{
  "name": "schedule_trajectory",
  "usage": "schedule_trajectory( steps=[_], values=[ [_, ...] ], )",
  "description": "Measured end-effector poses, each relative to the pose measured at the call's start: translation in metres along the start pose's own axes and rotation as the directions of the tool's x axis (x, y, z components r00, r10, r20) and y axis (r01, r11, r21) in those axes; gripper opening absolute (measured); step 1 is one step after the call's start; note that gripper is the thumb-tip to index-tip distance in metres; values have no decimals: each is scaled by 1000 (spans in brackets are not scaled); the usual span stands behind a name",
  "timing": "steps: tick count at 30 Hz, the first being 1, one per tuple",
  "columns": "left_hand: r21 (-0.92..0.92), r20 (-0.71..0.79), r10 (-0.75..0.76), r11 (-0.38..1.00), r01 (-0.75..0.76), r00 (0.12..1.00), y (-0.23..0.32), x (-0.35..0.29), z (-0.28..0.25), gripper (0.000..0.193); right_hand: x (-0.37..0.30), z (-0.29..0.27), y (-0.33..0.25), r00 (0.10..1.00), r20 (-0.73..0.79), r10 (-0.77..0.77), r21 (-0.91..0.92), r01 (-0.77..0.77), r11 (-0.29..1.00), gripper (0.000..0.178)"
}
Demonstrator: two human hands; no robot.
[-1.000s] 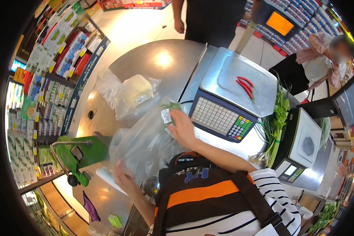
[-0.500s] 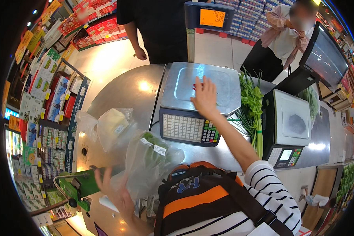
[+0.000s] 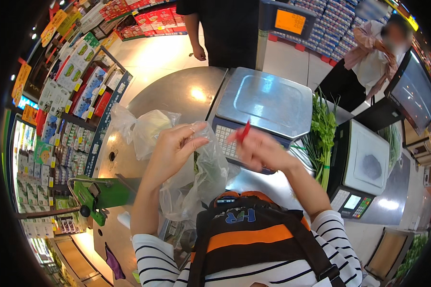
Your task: The person weighs various vegetables including green onions, celery, and red chilies on a digital scale, then places them into plastic bags. The person also operates the scale's keypad to record weights and handles a red plastic bag at the end.
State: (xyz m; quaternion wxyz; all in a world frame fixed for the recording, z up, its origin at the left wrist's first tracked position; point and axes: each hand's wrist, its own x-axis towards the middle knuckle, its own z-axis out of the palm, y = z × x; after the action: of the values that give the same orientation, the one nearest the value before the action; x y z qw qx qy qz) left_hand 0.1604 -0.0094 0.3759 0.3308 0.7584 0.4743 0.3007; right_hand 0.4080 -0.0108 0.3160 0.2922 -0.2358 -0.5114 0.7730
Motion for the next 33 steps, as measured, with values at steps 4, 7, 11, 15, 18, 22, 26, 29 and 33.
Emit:
schedule_trajectory(
  steps=[4,7,11,15,18,22,26,29,33],
  values=[
    [16,193,-88,996,86,977,11,13,-2,45,-4,76,13,895,444,36,509,-285,812,33],
    [91,159,-121,990,108,980,14,7,-8,48,32,82,53,952,165,258,673,-300,676,12],
    [-68,129,-165,982,174,978,3,-30,-25,46,123,67,168,808,-313,500,810,-48,585,21],
    [-587,55,-278,768,256,959,-4,-32,-38,51,217,25,232,818,-340,465,583,-205,787,22],
    [-543,-302,-177,840,-17,937,1,-30,-60,56,219,38,204,926,-267,268,331,-173,928,23],
    [-652,-519,-368,754,-79,772,-46,-68,-119,52,125,73,85,976,42,-216,10,215,976,29],
    [-665,-678,-450,713,-224,581,-81,-102,-151,49,0,20,21,806,-287,-517,-442,368,818,34],
    [-631,-728,-440,730,-263,526,-101,-106,-143,49,-78,-93,99,164,-724,-671,-674,-379,634,44],
    [-608,-760,-450,747,-269,469,-111,-118,-121,49,-204,-157,186,-31,-763,-646,-268,-894,359,71]
  ],
)
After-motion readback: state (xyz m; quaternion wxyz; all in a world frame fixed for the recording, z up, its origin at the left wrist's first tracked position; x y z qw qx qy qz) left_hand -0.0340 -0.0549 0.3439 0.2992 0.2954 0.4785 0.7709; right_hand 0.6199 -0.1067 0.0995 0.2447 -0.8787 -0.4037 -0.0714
